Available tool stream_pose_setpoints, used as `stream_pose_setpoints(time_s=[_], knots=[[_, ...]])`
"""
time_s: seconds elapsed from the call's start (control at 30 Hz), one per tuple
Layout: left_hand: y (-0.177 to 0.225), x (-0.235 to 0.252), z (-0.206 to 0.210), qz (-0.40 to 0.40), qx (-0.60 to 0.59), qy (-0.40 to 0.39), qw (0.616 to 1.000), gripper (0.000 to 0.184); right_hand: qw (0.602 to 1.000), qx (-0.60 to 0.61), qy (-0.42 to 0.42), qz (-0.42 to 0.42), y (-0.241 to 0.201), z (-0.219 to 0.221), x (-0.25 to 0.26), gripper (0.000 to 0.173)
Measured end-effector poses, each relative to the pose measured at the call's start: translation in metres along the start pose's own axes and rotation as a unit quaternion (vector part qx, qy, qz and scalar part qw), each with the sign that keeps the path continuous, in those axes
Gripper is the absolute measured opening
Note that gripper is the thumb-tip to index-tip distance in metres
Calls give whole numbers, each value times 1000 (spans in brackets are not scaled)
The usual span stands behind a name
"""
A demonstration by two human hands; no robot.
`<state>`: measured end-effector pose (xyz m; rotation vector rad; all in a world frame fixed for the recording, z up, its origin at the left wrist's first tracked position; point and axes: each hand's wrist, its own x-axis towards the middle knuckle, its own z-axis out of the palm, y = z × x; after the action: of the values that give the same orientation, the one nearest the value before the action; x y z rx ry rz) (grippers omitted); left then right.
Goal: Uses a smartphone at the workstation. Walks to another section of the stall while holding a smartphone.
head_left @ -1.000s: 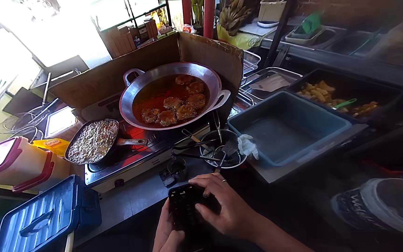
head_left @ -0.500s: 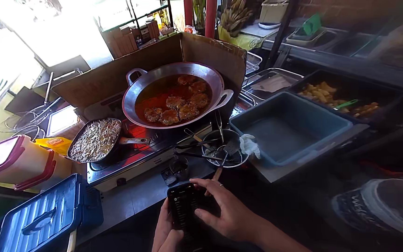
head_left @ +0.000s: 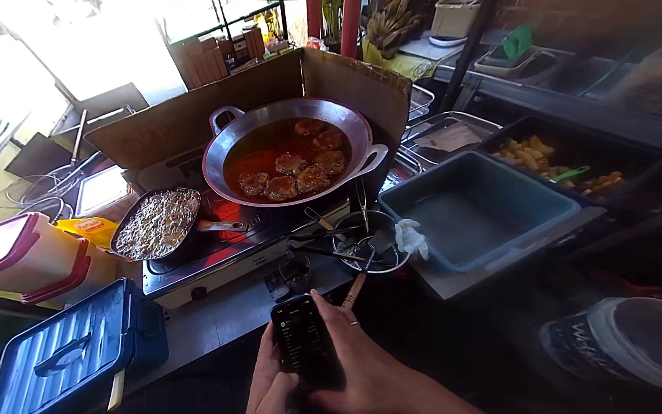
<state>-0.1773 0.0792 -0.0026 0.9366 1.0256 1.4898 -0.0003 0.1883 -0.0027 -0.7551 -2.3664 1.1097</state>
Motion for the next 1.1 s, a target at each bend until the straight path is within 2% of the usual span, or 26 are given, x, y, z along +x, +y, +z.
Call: stream_pose_setpoints(time_s=[0.13,0.23,0.43,0.6,0.83,1.1], knots=[[-1,-1,-2,1,-7,5,1000,83,998,64,-13,7,-3,-4,1,121],[-1,-2,-3,4,-11,9,1000,83,997,73,-30,15,-3,-7,3,117],[0,-3,-5,8,-10,15,1000,82,996,73,-53,6,-2,-10,5,119],[1,-5,-8,6,-12,23,1000,83,997,53,-64,-7,0,-9,8,132],[1,-4,-9,7,-19,28,999,83,996,72,-60,-3,-3,-12,11,121],[3,-5,-10,-1,2,29,1000,82,995,75,-66,-9,-3,-12,10,131]])
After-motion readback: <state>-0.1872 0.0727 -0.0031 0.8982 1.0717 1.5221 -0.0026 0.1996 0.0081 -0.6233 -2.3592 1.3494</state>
